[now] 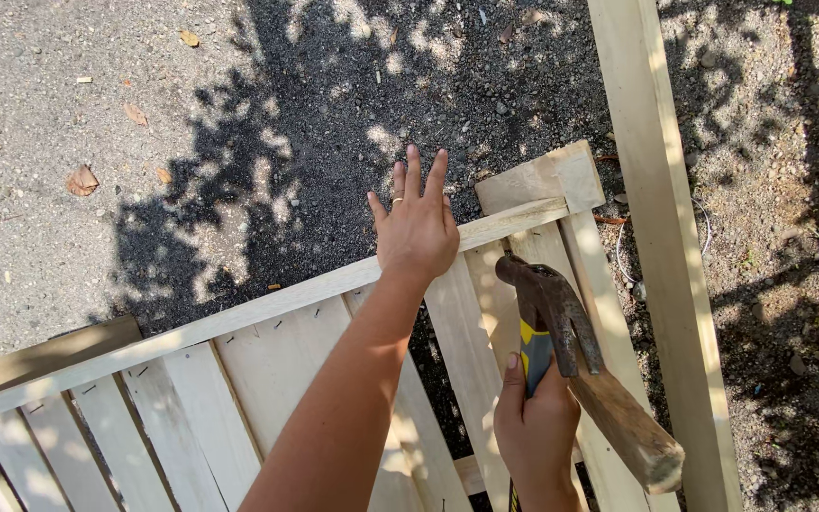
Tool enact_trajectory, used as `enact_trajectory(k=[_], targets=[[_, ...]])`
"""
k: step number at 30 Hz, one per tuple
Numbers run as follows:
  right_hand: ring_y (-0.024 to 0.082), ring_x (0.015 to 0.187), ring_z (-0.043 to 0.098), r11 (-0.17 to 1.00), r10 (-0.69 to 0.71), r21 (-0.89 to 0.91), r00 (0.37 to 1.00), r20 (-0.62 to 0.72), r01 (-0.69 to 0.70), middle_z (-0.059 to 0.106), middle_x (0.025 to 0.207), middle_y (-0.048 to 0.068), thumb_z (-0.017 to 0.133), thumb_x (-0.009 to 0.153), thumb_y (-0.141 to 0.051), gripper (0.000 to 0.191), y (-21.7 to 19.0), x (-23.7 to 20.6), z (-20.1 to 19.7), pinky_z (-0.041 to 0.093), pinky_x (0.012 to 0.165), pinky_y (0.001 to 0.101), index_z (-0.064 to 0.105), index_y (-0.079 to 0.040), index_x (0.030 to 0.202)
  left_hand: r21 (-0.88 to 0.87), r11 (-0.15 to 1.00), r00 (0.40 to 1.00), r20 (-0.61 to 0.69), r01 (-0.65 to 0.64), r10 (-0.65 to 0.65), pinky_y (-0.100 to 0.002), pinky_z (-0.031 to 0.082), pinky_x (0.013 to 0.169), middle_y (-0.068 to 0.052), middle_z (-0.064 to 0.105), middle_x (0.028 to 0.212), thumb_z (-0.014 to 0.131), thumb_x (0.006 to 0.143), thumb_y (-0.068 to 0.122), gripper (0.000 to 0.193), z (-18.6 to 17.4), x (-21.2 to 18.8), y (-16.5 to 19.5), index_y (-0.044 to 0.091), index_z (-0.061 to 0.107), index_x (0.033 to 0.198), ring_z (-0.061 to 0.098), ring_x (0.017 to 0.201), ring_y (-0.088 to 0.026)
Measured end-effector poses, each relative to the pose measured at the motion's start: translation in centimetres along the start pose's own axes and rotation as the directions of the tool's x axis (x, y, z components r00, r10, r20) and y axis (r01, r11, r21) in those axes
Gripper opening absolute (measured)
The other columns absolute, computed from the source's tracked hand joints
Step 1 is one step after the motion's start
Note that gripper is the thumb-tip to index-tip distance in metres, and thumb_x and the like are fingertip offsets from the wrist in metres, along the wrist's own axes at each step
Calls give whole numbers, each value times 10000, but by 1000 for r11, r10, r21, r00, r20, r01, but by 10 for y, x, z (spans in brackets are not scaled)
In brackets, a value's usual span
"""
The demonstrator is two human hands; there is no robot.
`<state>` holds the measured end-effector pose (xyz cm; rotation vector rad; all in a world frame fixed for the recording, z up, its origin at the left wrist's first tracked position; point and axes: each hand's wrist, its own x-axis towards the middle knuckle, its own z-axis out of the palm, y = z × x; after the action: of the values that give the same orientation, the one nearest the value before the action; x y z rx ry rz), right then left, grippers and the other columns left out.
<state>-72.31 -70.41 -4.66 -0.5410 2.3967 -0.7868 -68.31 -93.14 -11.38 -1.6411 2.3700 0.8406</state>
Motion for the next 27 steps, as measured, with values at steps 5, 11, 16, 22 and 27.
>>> enact_trajectory(k=[5, 11, 16, 22, 27], targets=[[342, 561, 626, 981, -129, -136, 989, 76, 138, 619, 663, 169, 653, 990, -181, 230, -3, 19, 22, 490, 552, 424, 580, 36, 1012, -12, 1000, 1000, 0, -2, 2, -660, 100, 1219, -85, 77, 1722, 348, 1038, 285, 614, 0, -2, -1, 332, 170, 1624, 140, 1576, -309], [354, 590, 684, 985, -89, -147, 996, 15, 91, 677, 680, 179, 637, 959, -216, 250, 12, 4, 5, 521, 545, 446, 603, 20, 1036, -24, 1000, 1000, 12, 4, -3, -658, 93, 1210, -80, 85, 1710, 350, 1027, 292, 601, -2, 0, 1, 339, 196, 1606, 132, 1567, -303], [358, 556, 666, 973, -99, -203, 992, 78, 114, 654, 626, 185, 625, 974, -237, 279, -1, 18, 21, 514, 531, 449, 582, 36, 1007, -32, 999, 1000, -29, -5, 4, -657, 90, 1210, -80, 99, 1704, 350, 1021, 282, 592, -2, -5, 0, 315, 227, 1599, 135, 1558, -308], [338, 530, 666, 987, -29, -152, 994, 109, 45, 650, 622, 174, 632, 981, -263, 298, -4, 24, 5, 509, 526, 433, 574, 26, 933, -28, 999, 1000, 12, -16, 16, -667, 89, 1206, -89, 84, 1710, 364, 1016, 278, 572, -3, -2, 2, 302, 264, 1579, 126, 1565, -306], [361, 551, 648, 947, 88, -318, 991, 104, -51, 647, 648, 201, 653, 1032, -306, 393, 5, 12, 7, 513, 587, 442, 600, 44, 860, -22, 999, 999, -35, -25, 25, -672, 93, 1201, -95, 90, 1701, 356, 1018, 286, 567, 4, -6, -1, 299, 263, 1577, 134, 1556, -311]])
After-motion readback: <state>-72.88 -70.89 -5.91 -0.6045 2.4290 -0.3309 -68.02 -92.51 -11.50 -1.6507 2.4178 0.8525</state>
